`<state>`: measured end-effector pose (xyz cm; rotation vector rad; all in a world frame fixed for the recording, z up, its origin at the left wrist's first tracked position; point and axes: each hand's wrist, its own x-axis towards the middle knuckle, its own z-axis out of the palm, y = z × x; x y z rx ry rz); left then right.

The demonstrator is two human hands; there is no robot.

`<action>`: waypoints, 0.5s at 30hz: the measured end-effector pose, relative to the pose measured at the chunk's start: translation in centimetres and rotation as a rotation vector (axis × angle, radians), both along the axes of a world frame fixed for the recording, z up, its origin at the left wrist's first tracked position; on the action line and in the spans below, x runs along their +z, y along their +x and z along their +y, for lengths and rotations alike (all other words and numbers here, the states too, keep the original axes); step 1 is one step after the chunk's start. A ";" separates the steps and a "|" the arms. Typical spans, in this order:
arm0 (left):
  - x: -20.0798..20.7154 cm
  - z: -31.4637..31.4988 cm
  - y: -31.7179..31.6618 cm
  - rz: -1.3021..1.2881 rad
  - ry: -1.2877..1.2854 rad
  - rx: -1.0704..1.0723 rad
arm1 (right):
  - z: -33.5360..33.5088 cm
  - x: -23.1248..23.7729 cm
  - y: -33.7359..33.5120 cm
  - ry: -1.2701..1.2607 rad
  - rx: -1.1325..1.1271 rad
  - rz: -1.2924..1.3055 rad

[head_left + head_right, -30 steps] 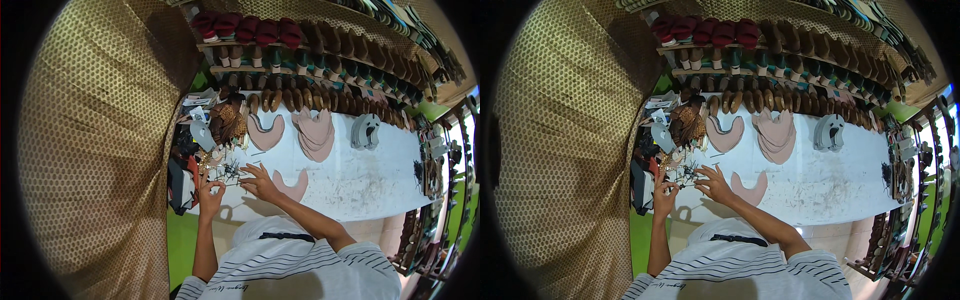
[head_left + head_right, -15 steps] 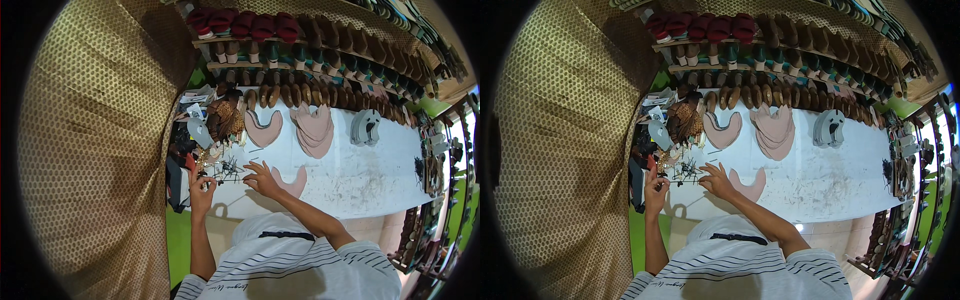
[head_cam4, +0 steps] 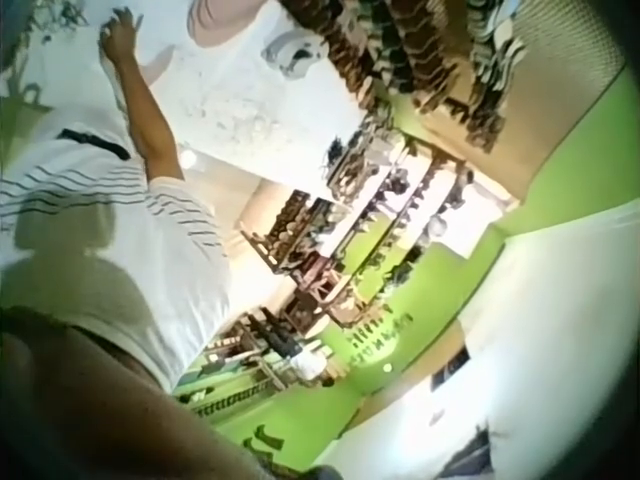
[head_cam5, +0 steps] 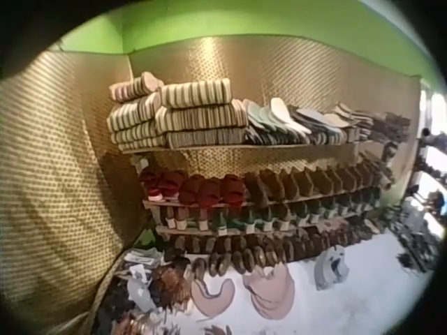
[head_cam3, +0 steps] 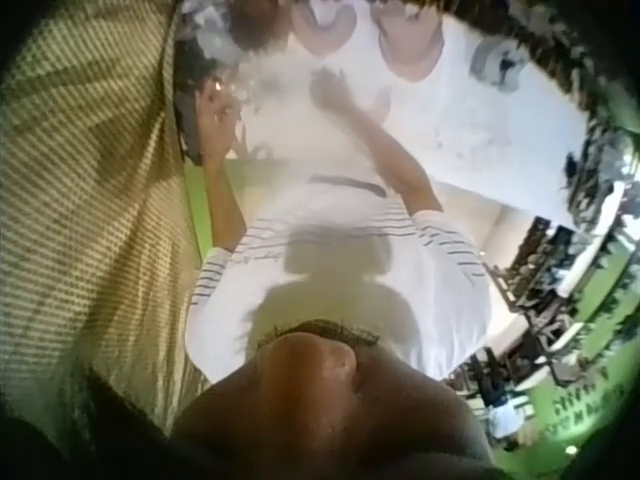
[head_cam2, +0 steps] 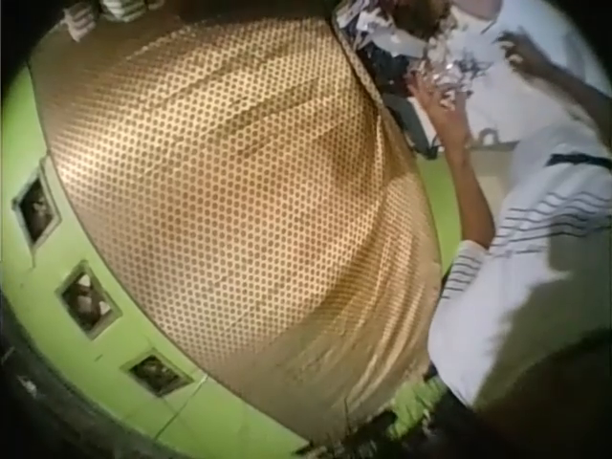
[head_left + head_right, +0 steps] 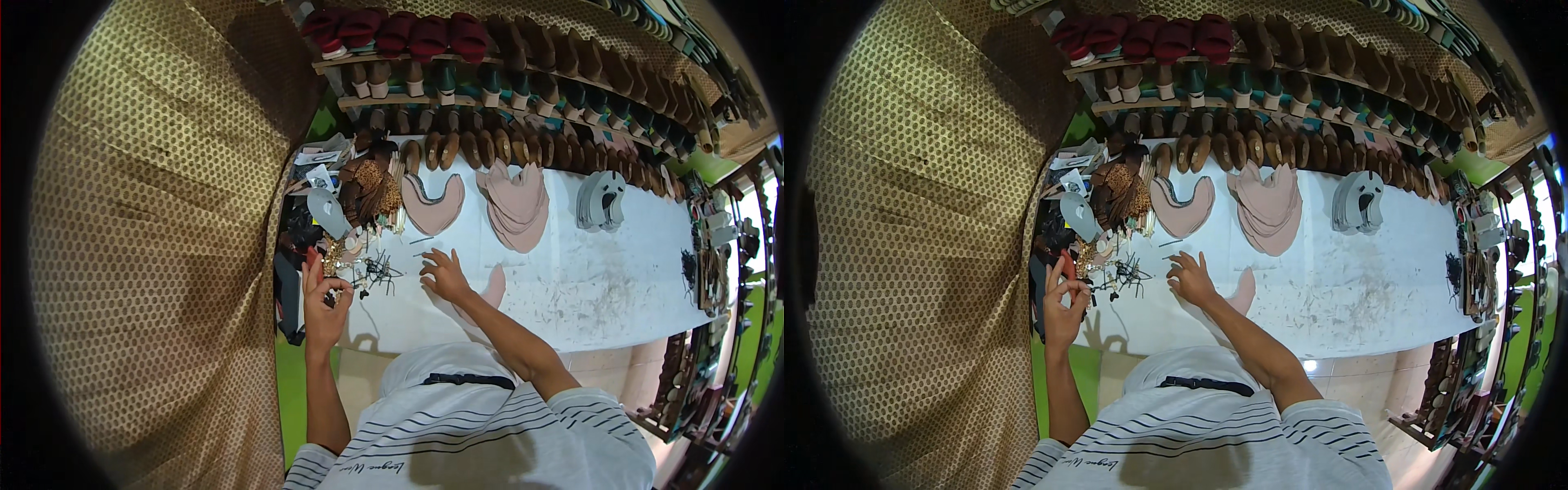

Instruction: Inspecting and organizing cut leather shoe upper pieces on a workbench.

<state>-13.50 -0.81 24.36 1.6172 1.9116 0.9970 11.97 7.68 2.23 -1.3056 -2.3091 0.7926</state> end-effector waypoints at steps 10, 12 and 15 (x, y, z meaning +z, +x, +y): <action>-2.1 1.6 5.6 -0.016 -0.103 -0.297 | -2.5 13.0 3.2 -0.311 -0.100 0.617; -2.0 2.4 7.2 -0.011 -0.141 -0.355 | -3.3 14.3 4.1 -0.280 -0.043 0.634; -3.1 3.7 9.0 -0.039 -0.138 -0.454 | -4.1 13.3 5.9 -0.227 -0.036 0.581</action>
